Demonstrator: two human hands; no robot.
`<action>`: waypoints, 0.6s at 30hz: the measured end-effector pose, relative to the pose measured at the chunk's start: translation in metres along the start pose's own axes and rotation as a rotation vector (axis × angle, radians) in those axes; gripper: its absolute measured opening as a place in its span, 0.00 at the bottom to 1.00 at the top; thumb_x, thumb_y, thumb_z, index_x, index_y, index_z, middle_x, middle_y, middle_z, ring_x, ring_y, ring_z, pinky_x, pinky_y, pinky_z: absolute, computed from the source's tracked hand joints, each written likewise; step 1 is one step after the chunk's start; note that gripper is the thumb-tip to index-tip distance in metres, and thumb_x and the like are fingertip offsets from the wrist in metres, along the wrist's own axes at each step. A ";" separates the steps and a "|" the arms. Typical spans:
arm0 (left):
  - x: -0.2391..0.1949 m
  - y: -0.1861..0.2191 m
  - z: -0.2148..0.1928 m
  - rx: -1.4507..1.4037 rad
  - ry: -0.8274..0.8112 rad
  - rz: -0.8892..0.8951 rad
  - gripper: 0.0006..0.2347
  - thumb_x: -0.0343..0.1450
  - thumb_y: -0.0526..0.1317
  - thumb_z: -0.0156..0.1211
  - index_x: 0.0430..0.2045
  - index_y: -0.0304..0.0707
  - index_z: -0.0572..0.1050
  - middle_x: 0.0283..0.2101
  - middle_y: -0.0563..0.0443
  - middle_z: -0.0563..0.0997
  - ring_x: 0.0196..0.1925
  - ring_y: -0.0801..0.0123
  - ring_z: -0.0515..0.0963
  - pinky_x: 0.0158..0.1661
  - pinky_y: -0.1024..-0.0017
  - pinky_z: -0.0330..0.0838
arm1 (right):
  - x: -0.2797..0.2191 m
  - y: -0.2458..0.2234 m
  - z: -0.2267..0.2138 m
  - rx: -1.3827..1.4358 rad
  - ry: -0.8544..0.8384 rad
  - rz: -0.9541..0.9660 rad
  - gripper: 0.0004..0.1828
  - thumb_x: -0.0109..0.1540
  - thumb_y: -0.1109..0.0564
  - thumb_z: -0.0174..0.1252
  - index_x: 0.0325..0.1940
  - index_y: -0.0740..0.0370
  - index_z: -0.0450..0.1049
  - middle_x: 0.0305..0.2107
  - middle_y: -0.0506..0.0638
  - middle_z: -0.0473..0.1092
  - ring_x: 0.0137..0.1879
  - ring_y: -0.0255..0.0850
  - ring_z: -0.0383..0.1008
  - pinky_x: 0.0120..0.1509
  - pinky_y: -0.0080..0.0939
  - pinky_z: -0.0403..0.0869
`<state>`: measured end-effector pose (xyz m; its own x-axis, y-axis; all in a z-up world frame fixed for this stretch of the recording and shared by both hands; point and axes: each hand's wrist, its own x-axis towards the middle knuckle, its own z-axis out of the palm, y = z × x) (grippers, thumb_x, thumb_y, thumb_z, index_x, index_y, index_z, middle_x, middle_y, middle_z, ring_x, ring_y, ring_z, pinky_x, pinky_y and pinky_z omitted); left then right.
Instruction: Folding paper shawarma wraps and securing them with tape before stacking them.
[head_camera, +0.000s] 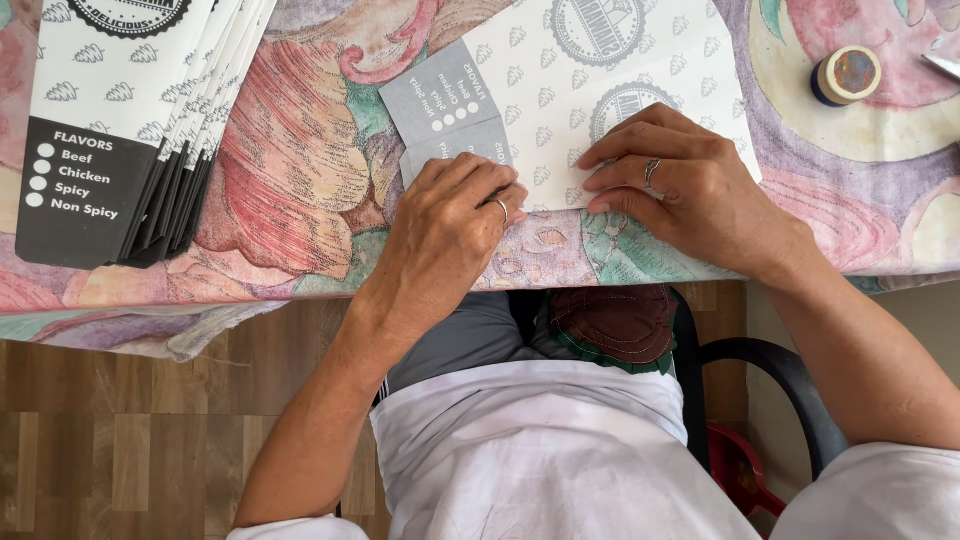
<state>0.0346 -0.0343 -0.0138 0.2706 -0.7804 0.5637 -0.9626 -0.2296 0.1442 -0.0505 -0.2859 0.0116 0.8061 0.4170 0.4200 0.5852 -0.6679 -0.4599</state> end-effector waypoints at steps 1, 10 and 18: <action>0.000 0.000 0.000 0.000 0.000 0.000 0.05 0.71 0.25 0.69 0.34 0.31 0.78 0.41 0.48 0.79 0.43 0.58 0.76 0.41 0.63 0.68 | 0.000 0.000 0.000 0.000 0.000 0.000 0.04 0.67 0.64 0.62 0.43 0.70 0.78 0.47 0.58 0.75 0.51 0.55 0.72 0.56 0.48 0.73; 0.001 -0.002 0.001 -0.054 0.009 -0.021 0.06 0.71 0.29 0.72 0.33 0.32 0.78 0.41 0.48 0.79 0.43 0.57 0.77 0.40 0.62 0.67 | 0.000 -0.001 0.000 -0.006 -0.004 -0.019 0.05 0.70 0.68 0.55 0.45 0.71 0.76 0.48 0.61 0.74 0.50 0.57 0.71 0.57 0.50 0.73; 0.004 -0.001 0.001 -0.007 0.014 -0.024 0.05 0.72 0.29 0.69 0.28 0.33 0.77 0.38 0.49 0.78 0.39 0.59 0.76 0.37 0.62 0.66 | 0.003 -0.005 0.002 -0.072 0.013 -0.067 0.07 0.72 0.66 0.51 0.45 0.74 0.73 0.46 0.64 0.74 0.47 0.59 0.70 0.54 0.53 0.71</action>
<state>0.0365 -0.0378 -0.0131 0.2938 -0.7664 0.5713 -0.9558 -0.2441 0.1639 -0.0510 -0.2798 0.0137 0.7639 0.4543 0.4583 0.6294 -0.6814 -0.3736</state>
